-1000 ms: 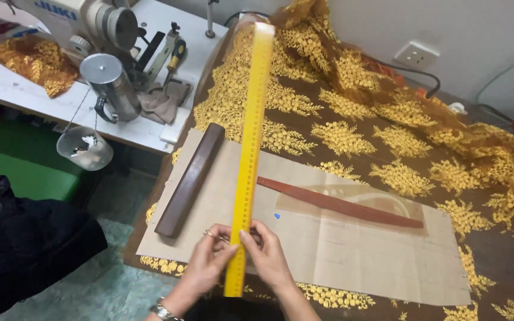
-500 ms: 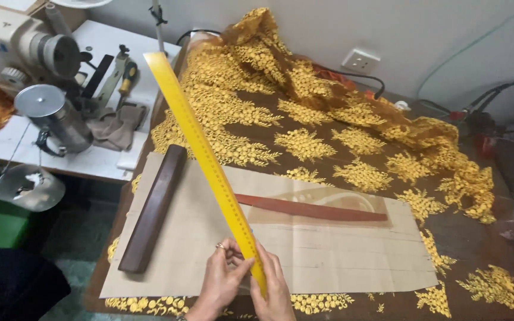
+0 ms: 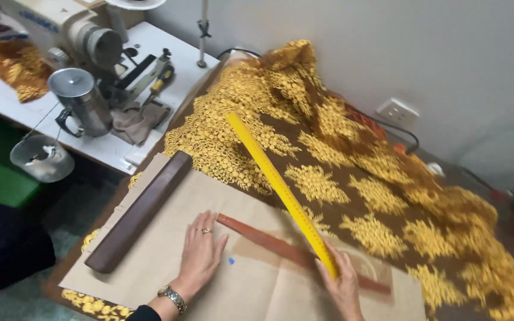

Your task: Measuring and marking a paper pattern using various rulers and then aligning lace fabric over the pattern.

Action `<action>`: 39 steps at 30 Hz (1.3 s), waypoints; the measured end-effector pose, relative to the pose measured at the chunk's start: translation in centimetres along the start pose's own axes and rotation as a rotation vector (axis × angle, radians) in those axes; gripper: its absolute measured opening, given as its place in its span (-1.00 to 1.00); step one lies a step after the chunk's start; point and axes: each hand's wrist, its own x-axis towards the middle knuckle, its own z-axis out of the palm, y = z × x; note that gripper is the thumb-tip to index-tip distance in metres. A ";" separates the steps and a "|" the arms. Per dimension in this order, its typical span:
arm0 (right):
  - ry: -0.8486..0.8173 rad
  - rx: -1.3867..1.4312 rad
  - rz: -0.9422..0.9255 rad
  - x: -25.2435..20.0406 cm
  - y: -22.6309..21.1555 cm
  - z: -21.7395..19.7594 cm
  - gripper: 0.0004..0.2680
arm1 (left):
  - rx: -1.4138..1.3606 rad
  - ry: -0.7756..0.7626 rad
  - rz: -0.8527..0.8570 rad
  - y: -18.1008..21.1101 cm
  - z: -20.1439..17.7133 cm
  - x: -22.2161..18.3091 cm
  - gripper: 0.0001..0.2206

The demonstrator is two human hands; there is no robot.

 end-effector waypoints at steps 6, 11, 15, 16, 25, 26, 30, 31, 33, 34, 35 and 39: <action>-0.243 -0.090 -0.088 6.5 6.8 -1.7 -0.57 | 0.236 -0.115 -0.302 1.4 3.9 4.7 -0.39; -0.451 -0.142 -0.042 9.6 8.4 -1.0 -0.57 | 0.477 -0.091 -0.396 1.4 5.3 8.5 -0.33; -0.485 -0.144 -0.159 10.8 9.5 0.0 -0.54 | 0.508 -0.186 -0.442 1.7 5.6 8.6 -0.32; -0.488 -0.176 -0.173 11.0 9.4 0.0 -0.56 | 0.557 -0.189 -0.433 1.3 6.0 8.4 -0.31; -0.457 -0.284 -0.118 11.4 11.4 1.4 -0.56 | 0.714 0.017 -0.274 -0.4 7.8 7.3 -0.31; -0.415 -0.251 -0.127 11.2 11.4 1.4 -0.55 | 0.728 0.027 -0.262 -0.5 7.9 7.1 -0.30; -0.354 -0.139 -0.092 10.0 11.3 1.0 -0.54 | 0.705 0.048 -0.257 -0.3 7.7 7.2 -0.32; -0.323 -0.147 -0.091 9.4 10.8 0.8 -0.54 | 0.669 0.031 -0.271 -0.3 7.5 7.3 -0.30; -0.301 -0.152 -0.082 7.2 9.3 0.3 -0.54 | 0.634 0.002 -0.289 0.2 6.4 7.0 -0.28; -0.226 -0.118 -0.045 5.9 8.2 0.1 -0.59 | 0.459 0.020 -0.296 0.8 5.4 7.1 -0.30; -0.150 -0.084 -0.009 4.7 7.2 -0.2 -0.63 | 0.283 0.037 -0.303 1.3 4.5 7.4 -0.33; -0.156 -0.118 -0.080 4.9 6.6 1.2 -0.64 | 0.135 0.101 -0.116 -0.5 -0.6 8.5 -0.41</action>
